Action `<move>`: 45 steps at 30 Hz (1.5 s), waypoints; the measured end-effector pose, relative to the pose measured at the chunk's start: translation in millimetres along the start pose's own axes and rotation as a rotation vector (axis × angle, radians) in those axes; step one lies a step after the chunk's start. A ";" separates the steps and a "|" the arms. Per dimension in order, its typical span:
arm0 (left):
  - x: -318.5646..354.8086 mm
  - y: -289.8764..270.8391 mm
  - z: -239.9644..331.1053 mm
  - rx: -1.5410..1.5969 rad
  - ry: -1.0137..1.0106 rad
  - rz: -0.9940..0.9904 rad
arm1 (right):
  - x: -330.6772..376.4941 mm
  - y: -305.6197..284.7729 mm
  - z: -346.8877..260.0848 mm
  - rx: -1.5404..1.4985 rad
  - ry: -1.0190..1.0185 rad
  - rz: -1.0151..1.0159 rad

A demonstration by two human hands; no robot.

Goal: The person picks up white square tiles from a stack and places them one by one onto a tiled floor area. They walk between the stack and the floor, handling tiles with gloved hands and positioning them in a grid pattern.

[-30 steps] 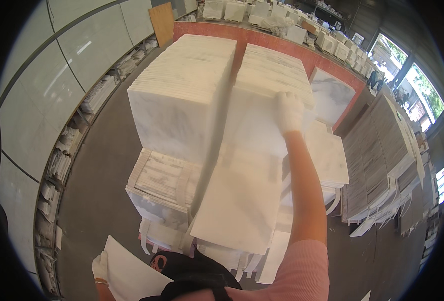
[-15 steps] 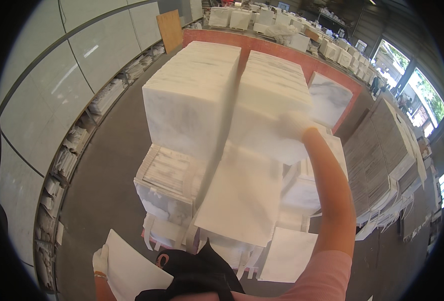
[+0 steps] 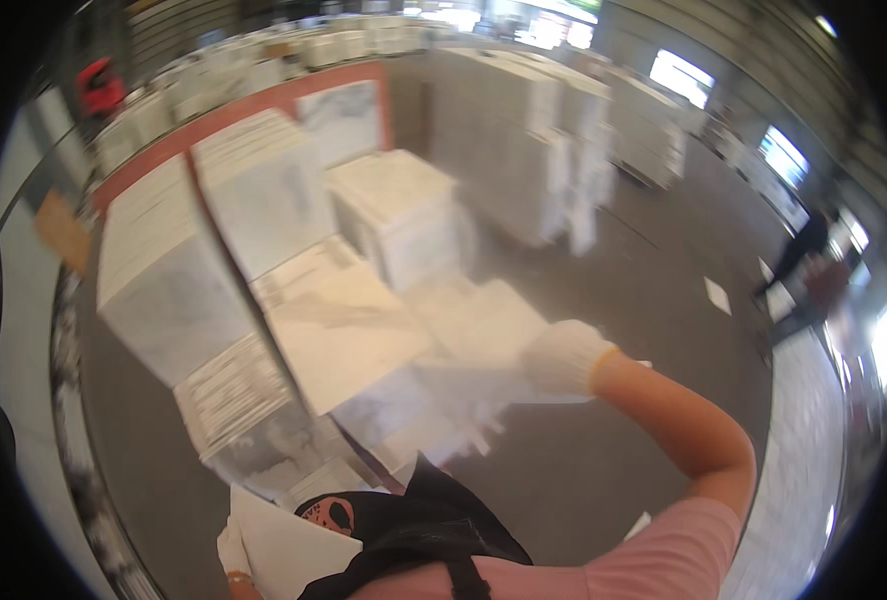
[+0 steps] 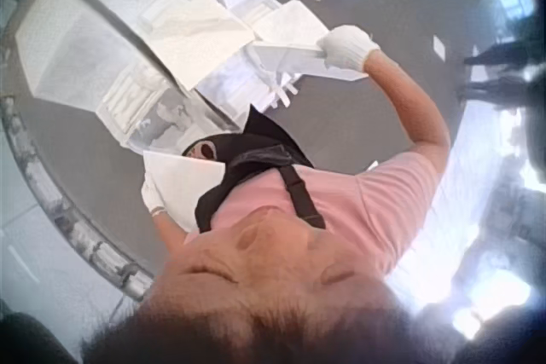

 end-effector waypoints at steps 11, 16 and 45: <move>-13.8 137.8 122.4 -0.219 0.125 -0.840 | 324.2 398.2 -160.1 -0.843 0.853 -0.265; 122.2 246.1 169.7 -0.334 0.781 -0.846 | 471.4 513.3 -303.7 -1.136 1.276 -0.333; 1056.7 647.1 138.4 -0.836 1.606 -1.742 | 673.3 701.2 -503.7 -1.894 2.739 -0.615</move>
Point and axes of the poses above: each hand's wrist, its own x-axis away from the middle knuckle, its own y-axis out of the palm, z = x × y, the point moved 1 cm from there along -x, towards the middle knuckle, and after that the axes turned 4 degrees about z, right-handed, at the moved point
